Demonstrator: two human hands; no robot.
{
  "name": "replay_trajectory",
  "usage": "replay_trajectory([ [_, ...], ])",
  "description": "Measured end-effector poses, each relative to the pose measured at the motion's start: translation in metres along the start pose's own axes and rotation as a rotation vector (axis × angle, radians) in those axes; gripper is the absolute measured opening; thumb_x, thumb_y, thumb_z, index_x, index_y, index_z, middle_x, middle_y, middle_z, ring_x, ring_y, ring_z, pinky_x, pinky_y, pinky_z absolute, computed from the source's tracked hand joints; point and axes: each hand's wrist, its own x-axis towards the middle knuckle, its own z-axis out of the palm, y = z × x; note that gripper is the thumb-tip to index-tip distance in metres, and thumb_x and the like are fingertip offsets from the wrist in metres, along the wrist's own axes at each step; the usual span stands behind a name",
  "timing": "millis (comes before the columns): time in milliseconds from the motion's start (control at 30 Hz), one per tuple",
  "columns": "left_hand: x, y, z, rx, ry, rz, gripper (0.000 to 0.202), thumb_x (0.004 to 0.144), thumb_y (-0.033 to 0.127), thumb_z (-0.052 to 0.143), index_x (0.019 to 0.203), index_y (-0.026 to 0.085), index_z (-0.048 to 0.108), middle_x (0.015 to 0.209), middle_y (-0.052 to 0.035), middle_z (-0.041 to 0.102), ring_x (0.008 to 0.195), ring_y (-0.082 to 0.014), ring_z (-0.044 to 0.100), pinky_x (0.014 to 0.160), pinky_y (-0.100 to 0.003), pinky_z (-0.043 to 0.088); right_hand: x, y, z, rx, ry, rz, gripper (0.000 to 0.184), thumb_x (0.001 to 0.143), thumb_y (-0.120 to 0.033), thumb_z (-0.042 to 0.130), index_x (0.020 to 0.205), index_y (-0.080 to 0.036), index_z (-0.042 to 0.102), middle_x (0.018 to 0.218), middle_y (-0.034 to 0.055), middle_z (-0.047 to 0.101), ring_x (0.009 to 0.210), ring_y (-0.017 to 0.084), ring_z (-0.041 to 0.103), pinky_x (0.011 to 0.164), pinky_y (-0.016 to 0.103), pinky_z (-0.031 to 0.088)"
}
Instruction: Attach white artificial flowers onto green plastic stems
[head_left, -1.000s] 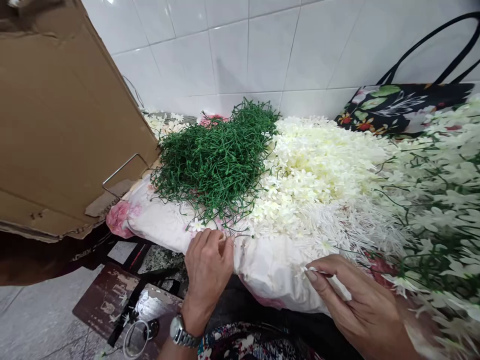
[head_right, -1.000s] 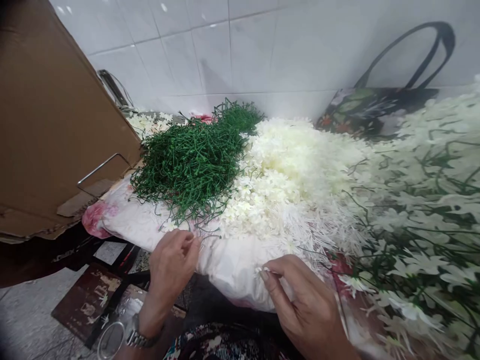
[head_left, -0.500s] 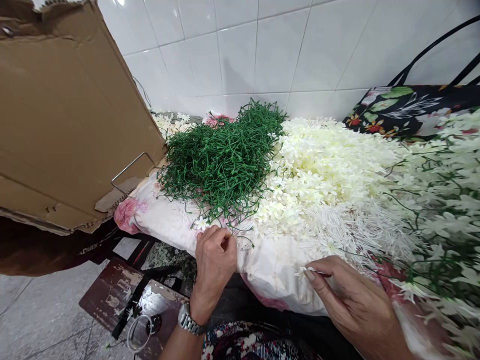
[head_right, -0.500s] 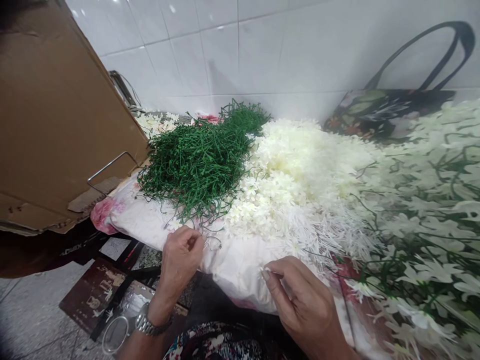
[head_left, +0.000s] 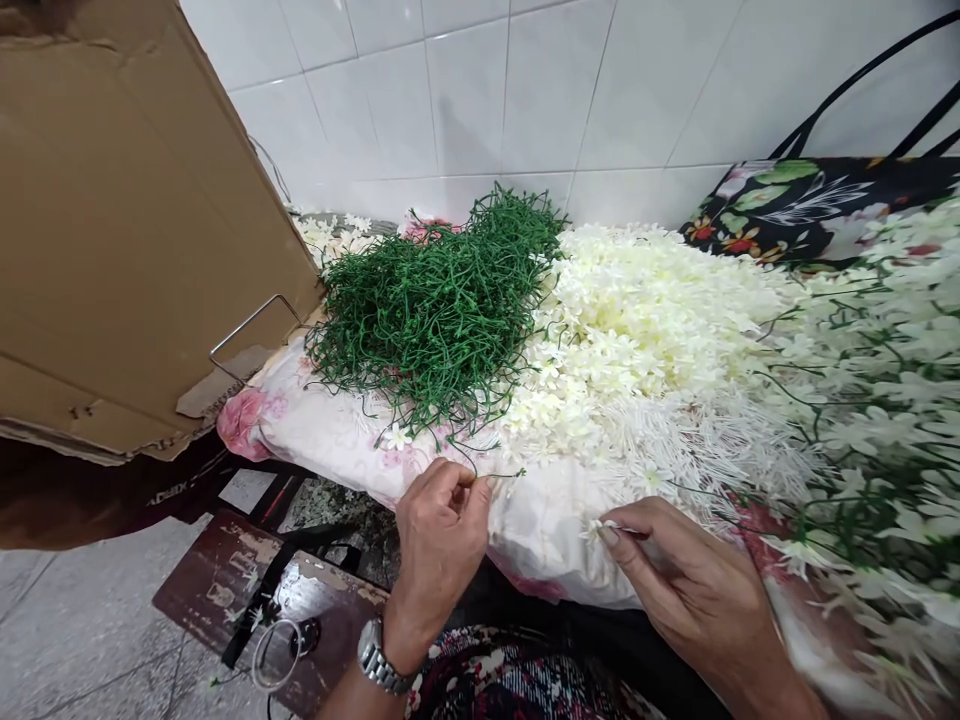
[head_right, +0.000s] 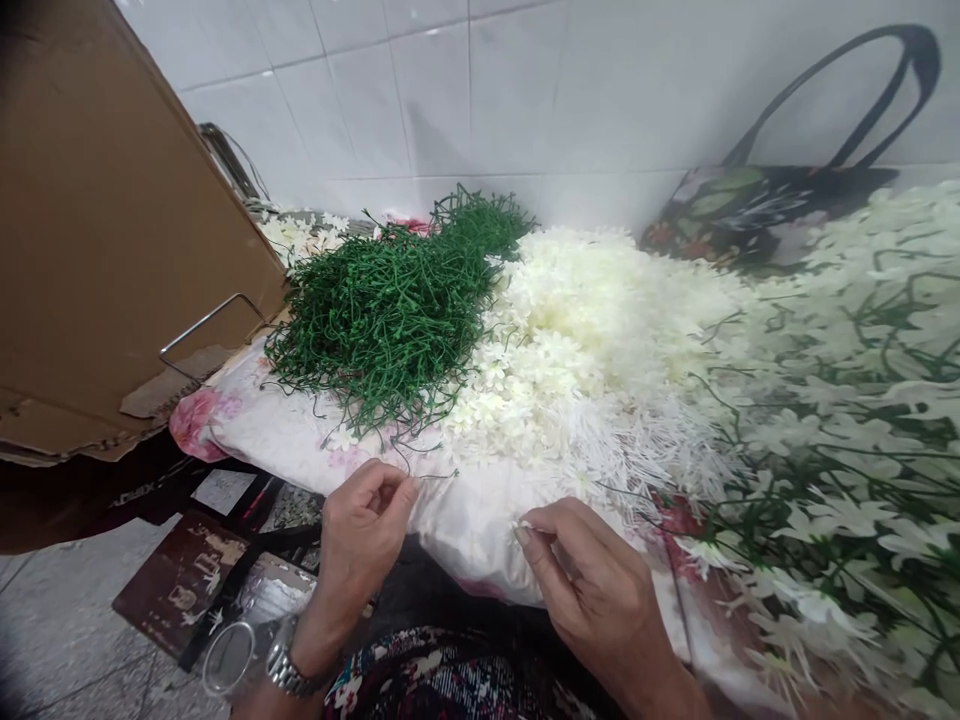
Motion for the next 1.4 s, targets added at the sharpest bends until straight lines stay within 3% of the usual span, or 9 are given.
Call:
replay_trajectory([
  [133,-0.005,0.011,0.006,0.241,0.077,0.278,0.023,0.082,0.016,0.055,0.06,0.018,0.054,0.056,-0.0017,0.055,0.056,-0.0165,0.05,0.059,-0.029,0.036,0.0,-0.001,0.001,0.011,-0.002,0.027,0.01,0.085,-0.014,0.052,0.079,-0.017,0.058,0.064,0.0005,0.058,0.056,0.01,0.055,0.05,0.019,0.045],
  [267,-0.003,0.016,0.01,0.233,0.113,0.428,0.017,0.084,0.013,0.053,0.068,0.016,0.057,0.058,-0.0033,0.059,0.059,-0.0183,0.052,0.061,-0.031,0.036,0.003,-0.004,0.001,0.022,0.001,0.034,0.011,0.085,-0.012,0.051,0.079,-0.017,0.058,0.066,0.0016,0.058,0.059,0.011,0.055,0.052,0.02,0.046],
  [433,0.003,0.019,0.021,0.125,0.128,0.415,0.015,0.084,0.013,0.052,0.071,0.017,0.057,0.06,-0.0033,0.06,0.06,-0.0172,0.054,0.061,-0.03,0.037,0.006,-0.009,-0.003,0.022,0.004,-0.038,0.012,0.084,-0.008,0.051,0.081,-0.016,0.059,0.073,0.0041,0.06,0.069,0.013,0.06,0.061,0.022,0.051],
  [667,0.005,0.03,0.028,-0.105,0.173,0.411,0.013,0.082,0.011,0.055,0.072,0.018,0.055,0.059,0.0011,0.055,0.056,-0.0136,0.048,0.057,-0.027,0.039,0.008,-0.009,0.003,-0.061,-0.02,-0.211,0.013,0.084,-0.005,0.05,0.088,-0.013,0.06,0.101,0.0131,0.065,0.089,0.019,0.062,0.073,0.032,0.055],
  [867,0.005,0.037,0.026,-0.244,0.089,0.304,0.015,0.081,0.01,0.056,0.068,0.018,0.054,0.057,0.004,0.051,0.053,-0.0107,0.047,0.054,-0.023,0.039,0.01,-0.006,0.006,-0.197,-0.101,-0.289,0.02,0.086,-0.002,0.043,0.082,-0.011,0.06,0.094,0.0126,0.066,0.088,0.022,0.062,0.072,0.035,0.055],
  [1167,0.017,0.033,0.029,-0.148,0.207,0.319,0.018,0.08,0.009,0.056,0.065,0.018,0.052,0.056,0.0041,0.05,0.055,-0.0109,0.047,0.055,-0.024,0.037,0.007,-0.005,0.0,-0.066,-0.152,-0.222,0.018,0.087,-0.005,0.044,0.084,-0.013,0.06,0.085,0.0096,0.064,0.077,0.016,0.059,0.067,0.029,0.054],
  [1400,0.011,0.028,0.023,-0.189,0.116,0.375,0.015,0.08,0.007,0.055,0.069,0.017,0.054,0.056,0.0033,0.049,0.054,-0.0113,0.047,0.055,-0.024,0.038,0.014,0.009,-0.019,-0.152,-0.08,-0.161,0.014,0.085,-0.007,0.05,0.084,-0.016,0.06,0.09,0.0084,0.065,0.089,0.019,0.06,0.075,0.033,0.051],
])
